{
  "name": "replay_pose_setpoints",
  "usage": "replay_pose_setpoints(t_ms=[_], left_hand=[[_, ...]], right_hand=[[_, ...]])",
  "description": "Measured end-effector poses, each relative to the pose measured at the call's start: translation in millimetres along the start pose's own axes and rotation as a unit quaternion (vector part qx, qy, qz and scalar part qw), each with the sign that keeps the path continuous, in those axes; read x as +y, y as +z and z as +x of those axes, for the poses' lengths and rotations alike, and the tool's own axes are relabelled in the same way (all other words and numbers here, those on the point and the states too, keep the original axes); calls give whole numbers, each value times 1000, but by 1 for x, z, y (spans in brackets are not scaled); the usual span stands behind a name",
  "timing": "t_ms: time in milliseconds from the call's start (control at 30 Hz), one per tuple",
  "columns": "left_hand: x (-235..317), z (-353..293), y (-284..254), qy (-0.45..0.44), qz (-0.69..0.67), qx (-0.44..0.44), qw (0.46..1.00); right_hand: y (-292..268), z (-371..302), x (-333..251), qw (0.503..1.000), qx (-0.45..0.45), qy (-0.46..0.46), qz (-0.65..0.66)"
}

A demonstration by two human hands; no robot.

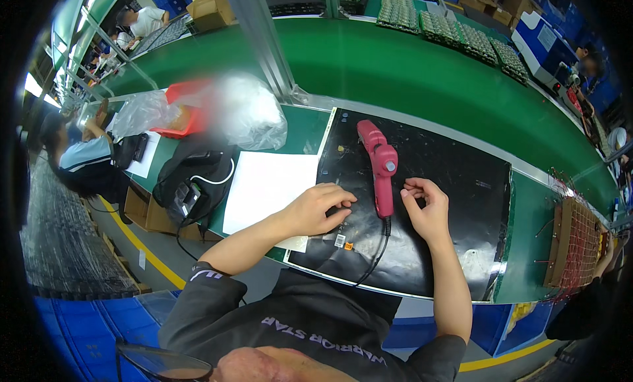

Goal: Assembling small electronic components on a production line using a glue gun.

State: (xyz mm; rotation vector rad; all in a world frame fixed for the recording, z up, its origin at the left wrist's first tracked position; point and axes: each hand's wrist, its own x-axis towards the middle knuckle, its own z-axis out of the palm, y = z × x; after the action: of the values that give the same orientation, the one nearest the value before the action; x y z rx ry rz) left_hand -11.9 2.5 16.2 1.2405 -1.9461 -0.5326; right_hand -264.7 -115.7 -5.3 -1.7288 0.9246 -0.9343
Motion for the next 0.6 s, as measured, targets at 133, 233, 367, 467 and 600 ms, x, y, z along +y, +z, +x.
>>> replay_pose_setpoints(t_ms=[133, 233, 367, 467, 600], left_hand=[[25, 2, -24, 34, 120, -18, 992], [27, 0, -68, -68, 107, 23, 992], [-69, -11, -128, -153, 349, 158, 911], [-137, -24, -150, -199, 436, 170, 861], [-157, -21, -159, -229, 412, 154, 868]], right_hand=[[0, 1, 5, 1000, 5, 8, 15], [-2, 0, 8, 1000, 8, 9, 12], [0, 0, 4, 1000, 1, 3, 13], [2, 3, 5, 1000, -2, 3, 6], [0, 2, 8, 1000, 0, 2, 7]])
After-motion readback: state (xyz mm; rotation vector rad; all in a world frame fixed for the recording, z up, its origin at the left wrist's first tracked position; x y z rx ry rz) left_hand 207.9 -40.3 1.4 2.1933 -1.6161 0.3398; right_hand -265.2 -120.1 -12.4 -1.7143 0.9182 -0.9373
